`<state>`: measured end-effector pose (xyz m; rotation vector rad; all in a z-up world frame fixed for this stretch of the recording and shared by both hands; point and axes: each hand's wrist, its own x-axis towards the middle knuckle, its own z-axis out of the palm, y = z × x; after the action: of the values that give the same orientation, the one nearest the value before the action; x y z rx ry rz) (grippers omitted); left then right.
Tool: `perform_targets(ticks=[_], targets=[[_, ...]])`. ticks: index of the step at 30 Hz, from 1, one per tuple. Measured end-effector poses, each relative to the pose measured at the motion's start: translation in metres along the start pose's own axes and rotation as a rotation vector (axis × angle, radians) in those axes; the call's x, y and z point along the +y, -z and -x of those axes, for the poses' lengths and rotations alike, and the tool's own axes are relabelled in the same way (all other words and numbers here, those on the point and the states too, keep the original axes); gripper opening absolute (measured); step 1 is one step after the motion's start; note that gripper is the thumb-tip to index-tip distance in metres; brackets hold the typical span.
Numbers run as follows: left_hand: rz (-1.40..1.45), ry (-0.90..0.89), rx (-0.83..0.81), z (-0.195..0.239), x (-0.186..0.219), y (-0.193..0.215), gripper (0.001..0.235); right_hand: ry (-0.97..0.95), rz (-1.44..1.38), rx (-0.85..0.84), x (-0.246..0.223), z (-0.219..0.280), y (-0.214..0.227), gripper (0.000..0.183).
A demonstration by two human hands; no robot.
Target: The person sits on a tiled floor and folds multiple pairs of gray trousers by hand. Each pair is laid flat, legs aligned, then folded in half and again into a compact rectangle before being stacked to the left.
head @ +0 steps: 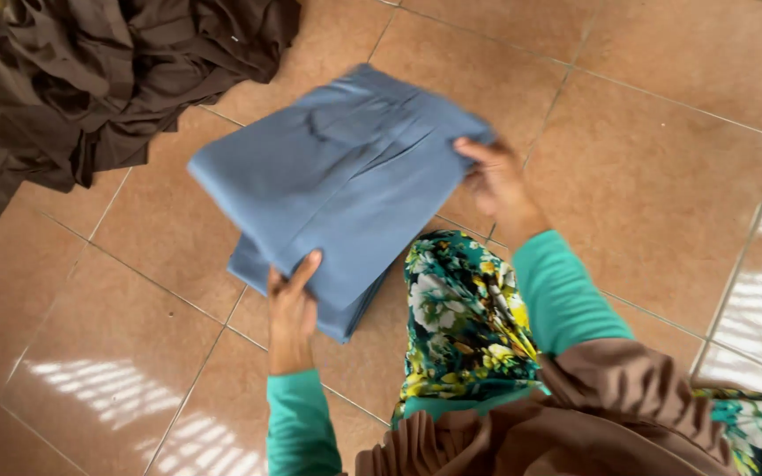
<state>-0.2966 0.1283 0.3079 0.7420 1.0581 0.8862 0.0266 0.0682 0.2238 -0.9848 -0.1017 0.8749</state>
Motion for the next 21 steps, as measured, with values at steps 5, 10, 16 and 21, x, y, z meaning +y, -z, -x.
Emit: perform_targets(ticks=[5,10,16,21], targets=[[-0.111,0.035,0.219,-0.061,-0.141,0.137,0.064,-0.2,0.313,0.139,0.143,-0.027,0.004,0.073],[-0.21,0.102,0.31,-0.051,-0.166,0.137,0.062,-0.221,0.436,0.176,0.149,-0.026,0.005,0.086],[-0.134,-0.033,0.405,-0.052,-0.185,0.136,0.055,-0.156,0.564,0.178,0.166,-0.048,0.018,0.076],[-0.094,-0.094,0.446,-0.049,-0.192,0.132,0.045,-0.07,0.798,0.173,0.158,-0.046,0.008,0.062]])
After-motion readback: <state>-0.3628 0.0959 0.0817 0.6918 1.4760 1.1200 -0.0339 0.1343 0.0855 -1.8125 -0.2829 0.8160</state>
